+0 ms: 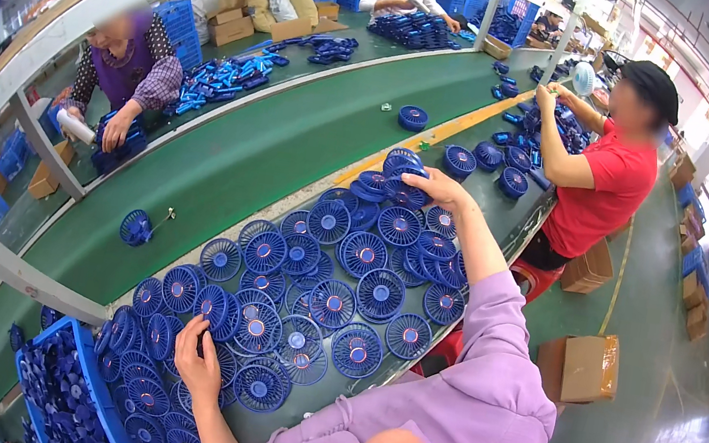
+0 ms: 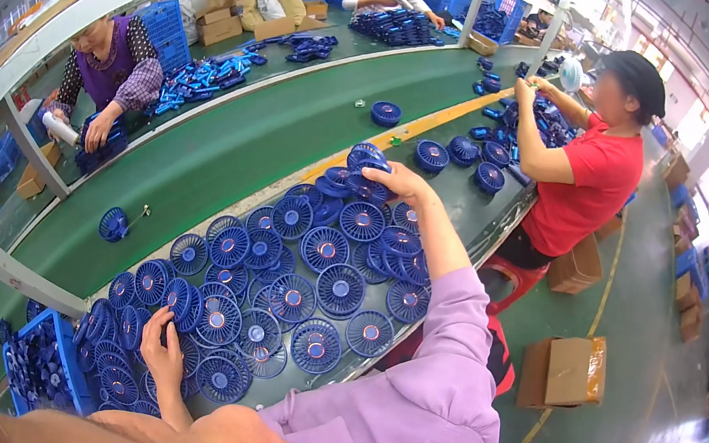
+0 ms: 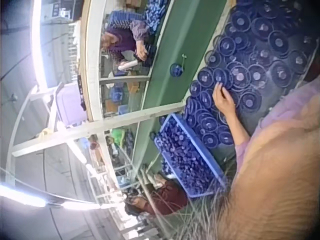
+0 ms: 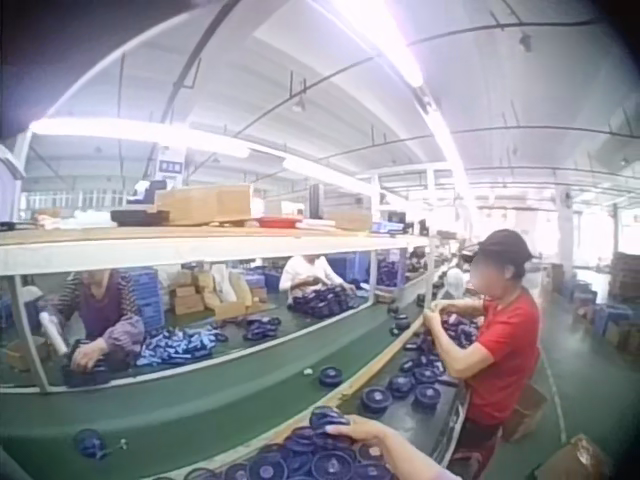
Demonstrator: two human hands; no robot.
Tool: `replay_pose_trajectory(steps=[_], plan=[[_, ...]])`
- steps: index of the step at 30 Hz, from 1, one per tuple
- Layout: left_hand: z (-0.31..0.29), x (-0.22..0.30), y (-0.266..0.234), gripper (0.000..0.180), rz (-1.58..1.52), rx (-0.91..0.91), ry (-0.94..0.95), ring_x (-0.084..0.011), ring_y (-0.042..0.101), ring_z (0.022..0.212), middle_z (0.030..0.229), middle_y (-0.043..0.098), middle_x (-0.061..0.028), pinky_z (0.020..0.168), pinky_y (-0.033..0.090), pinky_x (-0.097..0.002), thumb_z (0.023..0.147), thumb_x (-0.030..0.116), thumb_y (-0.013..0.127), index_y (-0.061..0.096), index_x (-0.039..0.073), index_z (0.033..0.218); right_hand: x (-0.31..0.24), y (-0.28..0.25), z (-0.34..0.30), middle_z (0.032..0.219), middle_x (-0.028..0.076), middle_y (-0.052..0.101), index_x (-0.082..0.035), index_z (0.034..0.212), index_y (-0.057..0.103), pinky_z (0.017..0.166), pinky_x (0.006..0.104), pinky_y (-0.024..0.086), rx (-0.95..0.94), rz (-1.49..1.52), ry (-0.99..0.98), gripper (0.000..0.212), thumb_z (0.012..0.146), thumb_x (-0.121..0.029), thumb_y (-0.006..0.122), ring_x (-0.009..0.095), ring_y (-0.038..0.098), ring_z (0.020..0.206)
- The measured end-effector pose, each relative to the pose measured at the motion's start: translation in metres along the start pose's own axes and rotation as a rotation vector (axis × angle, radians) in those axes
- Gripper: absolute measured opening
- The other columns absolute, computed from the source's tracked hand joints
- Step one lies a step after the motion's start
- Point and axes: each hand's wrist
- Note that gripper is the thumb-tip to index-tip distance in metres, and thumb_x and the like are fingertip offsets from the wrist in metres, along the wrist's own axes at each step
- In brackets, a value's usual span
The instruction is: The person assembles portable fans by taking fan casings and grilles from the conveyor belt and table, fitting the housing components together by hand, and arranging the fan covers on the workstation.
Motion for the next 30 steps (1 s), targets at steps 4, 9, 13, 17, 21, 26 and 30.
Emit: replay_pose_trajectory(steps=[4, 9, 13, 17, 21, 26, 30], plan=[[-0.003, 0.002, 0.001, 0.016, -0.007, 0.007, 0.007, -0.0304, 0.060, 0.100, 0.110, 0.065, -0.0128, 0.087, 0.047, -0.0390, 0.086, 0.002, 0.056, 0.063, 0.002, 0.101, 0.015, -0.014, -0.004, 0.103, 0.006, 0.066, 0.000, 0.121, 0.055, 0.068, 0.0336, 0.057, 0.070, 0.096, 0.033, 0.052, 0.088, -0.039, 0.065, 0.015, 0.066, 0.084], [-0.005, -0.001, -0.002, 0.016, -0.003, 0.015, -0.002, -0.0302, 0.061, 0.099, 0.109, 0.065, -0.0130, 0.086, 0.047, -0.0387, 0.085, 0.002, 0.057, 0.063, 0.002, 0.100, 0.024, -0.022, -0.012, 0.102, 0.007, 0.066, -0.002, 0.121, 0.052, 0.074, 0.0374, 0.056, 0.208, 0.120, 0.048, 0.052, 0.090, -0.042, 0.061, 0.018, 0.066, 0.087], [-0.003, -0.001, -0.001, 0.016, -0.024, 0.009, -0.015, -0.0303, 0.061, 0.099, 0.109, 0.066, -0.0130, 0.086, 0.048, -0.0386, 0.085, 0.001, 0.057, 0.063, 0.001, 0.100, 0.042, -0.033, -0.013, 0.099, 0.005, 0.066, -0.005, 0.113, 0.058, 0.077, 0.0383, 0.055, 0.296, 0.089, -0.071, 0.043, 0.089, -0.040, 0.065, 0.018, 0.066, 0.087], [-0.002, -0.001, -0.002, 0.016, -0.027, 0.005, -0.009, -0.0304, 0.061, 0.098, 0.108, 0.066, -0.0131, 0.085, 0.048, -0.0386, 0.085, 0.001, 0.056, 0.063, 0.001, 0.100, 0.060, -0.038, -0.004, 0.094, 0.002, 0.066, -0.007, 0.108, 0.061, 0.065, 0.0320, 0.051, 0.414, 0.098, -0.167, 0.036, 0.088, -0.036, 0.066, 0.014, 0.064, 0.079], [0.002, 0.000, 0.008, 0.016, -0.047, -0.003, 0.018, -0.0301, 0.061, 0.098, 0.109, 0.065, -0.0137, 0.085, 0.048, -0.0385, 0.085, 0.001, 0.056, 0.063, 0.001, 0.100, 0.086, -0.070, 0.002, 0.077, 0.006, 0.066, -0.004, 0.093, 0.066, 0.062, 0.0323, 0.048, 0.730, -0.304, -0.367, 0.031, 0.080, -0.031, 0.072, 0.015, 0.063, 0.072], [-0.001, -0.001, -0.005, 0.016, -0.015, -0.013, 0.029, -0.0304, 0.061, 0.099, 0.109, 0.065, -0.0153, 0.085, 0.048, -0.0383, 0.085, 0.001, 0.057, 0.062, 0.001, 0.100, 0.066, -0.042, -0.003, 0.076, 0.014, 0.065, -0.004, 0.092, 0.065, 0.066, 0.0354, 0.048, 0.986, -0.420, -0.479, 0.023, 0.081, -0.023, 0.069, 0.023, 0.063, 0.069], [0.001, 0.004, -0.009, 0.018, 0.016, -0.067, 0.037, -0.0322, 0.060, 0.101, 0.110, 0.064, -0.0163, 0.088, 0.047, -0.0397, 0.084, 0.002, 0.058, 0.061, 0.000, 0.101, 0.063, -0.039, -0.005, 0.078, 0.018, 0.065, -0.004, 0.093, 0.060, 0.068, 0.0399, 0.049, 0.977, -0.556, -0.516, 0.022, 0.079, -0.019, 0.069, 0.033, 0.064, 0.073]])
Point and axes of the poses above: each hand's wrist, its own z-axis towards the middle knuckle, its own y-axis out of the palm, x = y × z
